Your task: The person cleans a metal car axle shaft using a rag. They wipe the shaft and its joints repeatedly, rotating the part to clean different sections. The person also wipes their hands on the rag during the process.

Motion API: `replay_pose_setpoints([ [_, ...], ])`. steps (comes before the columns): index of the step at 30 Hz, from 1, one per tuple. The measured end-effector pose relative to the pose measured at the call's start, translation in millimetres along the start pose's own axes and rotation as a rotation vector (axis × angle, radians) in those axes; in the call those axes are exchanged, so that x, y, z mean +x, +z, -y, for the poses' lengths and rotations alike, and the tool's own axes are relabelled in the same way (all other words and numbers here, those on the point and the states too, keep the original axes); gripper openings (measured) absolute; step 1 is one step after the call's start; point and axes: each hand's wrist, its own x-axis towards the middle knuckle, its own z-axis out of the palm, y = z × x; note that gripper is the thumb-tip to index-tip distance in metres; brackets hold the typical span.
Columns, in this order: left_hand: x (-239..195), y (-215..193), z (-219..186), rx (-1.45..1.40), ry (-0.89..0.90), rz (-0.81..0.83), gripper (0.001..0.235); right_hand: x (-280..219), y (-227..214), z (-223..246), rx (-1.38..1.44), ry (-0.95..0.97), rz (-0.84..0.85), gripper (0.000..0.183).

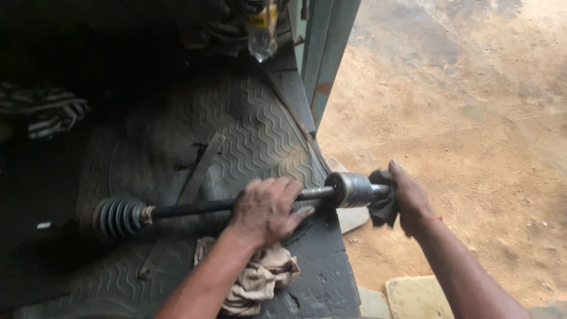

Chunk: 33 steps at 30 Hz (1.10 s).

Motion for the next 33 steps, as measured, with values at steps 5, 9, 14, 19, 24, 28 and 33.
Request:
replay_pose_setpoints([
  [5,-6.6,-10.1,20.5,-0.039,-0.221,0.304,0.041,-4.6,-17.3,-16.6,0.138,0.075,0.216,0.047],
  [9,-20.8,-13.8,23.3,-0.001,-0.024,-0.018,0.021,-5.1,-22.5,-8.4,0.159,-0.137,0.265,0.037],
  [14,-25.7,-18.2,19.1,0.082,-0.031,-0.247,0.040,3.8,-3.5,11.7,0.269,-0.331,0.372,0.037],
  [19,-22.0,-17.8,20.0,0.045,-0.213,0.067,0.055,8.6,1.3,9.9,0.212,-0.278,0.359,0.044],
  [24,-19.1,-7.5,19.1,0.134,-0.262,0.032,0.046,14.0,1.0,4.2,0.179,-0.582,-0.139,0.038],
  [28,-22.0,-3.0,11.9,0.224,-0.174,-0.178,0.041,-30.5,-2.8,21.3,0.147,-0.838,-0.260,0.032],
  [33,-23.0,-2.1,6.3,0.211,-0.171,-0.274,0.038,-48.3,52.7,25.6,-0.963,-1.537,-0.281,0.049],
])
